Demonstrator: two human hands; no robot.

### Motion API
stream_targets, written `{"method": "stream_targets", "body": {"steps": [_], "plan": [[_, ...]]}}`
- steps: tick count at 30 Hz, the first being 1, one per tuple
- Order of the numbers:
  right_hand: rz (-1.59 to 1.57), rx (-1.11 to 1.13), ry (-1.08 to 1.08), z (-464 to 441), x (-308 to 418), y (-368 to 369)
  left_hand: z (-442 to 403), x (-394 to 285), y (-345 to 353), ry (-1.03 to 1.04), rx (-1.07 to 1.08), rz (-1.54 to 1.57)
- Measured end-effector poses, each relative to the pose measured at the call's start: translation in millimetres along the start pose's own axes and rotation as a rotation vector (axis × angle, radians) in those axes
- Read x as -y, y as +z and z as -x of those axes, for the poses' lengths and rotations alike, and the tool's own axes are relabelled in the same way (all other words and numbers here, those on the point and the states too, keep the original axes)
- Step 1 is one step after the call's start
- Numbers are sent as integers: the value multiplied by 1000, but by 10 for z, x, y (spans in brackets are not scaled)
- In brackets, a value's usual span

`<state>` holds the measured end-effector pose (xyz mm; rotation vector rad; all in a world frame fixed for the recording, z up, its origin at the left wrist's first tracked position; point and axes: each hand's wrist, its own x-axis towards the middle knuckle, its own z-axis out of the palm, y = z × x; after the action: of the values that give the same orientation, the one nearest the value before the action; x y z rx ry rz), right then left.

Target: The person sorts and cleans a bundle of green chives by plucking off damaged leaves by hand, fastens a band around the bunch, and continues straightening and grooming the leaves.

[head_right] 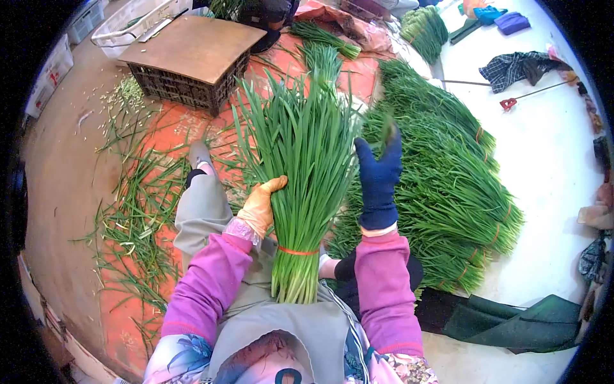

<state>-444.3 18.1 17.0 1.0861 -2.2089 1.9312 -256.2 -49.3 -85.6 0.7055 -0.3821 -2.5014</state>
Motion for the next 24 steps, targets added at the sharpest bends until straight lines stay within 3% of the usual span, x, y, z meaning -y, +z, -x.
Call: {"method": "stream_targets", "body": {"steps": [2, 3, 4, 6, 9, 12, 16, 19, 24], "plan": [[366, 169, -602, -5, 405, 144, 90, -77, 96, -102, -36, -8], [370, 316, -688, -10, 533, 229, 106, -86, 113, -106, -32, -8], [376, 312, -688, -5, 556, 307, 120, -98, 119, -107, -15, -21], [486, 624, -710, -35, 580, 416, 122, -100, 126, -107, 10, -35], [722, 806, -734, -125, 550, 444, 142, -99, 142, -134, -28, 35], [817, 826, -620, -151, 533, 417, 146, -112, 126, -115, 37, 57], [648, 689, -716, -241, 487, 419, 149, -111, 140, -112, 13, 57], [882, 745, -563, -348, 553, 416, 190, -129, 187, -103, 54, 65], [882, 769, -480, -553, 614, 520, 206, -142, 204, -107, 55, 31]]}}
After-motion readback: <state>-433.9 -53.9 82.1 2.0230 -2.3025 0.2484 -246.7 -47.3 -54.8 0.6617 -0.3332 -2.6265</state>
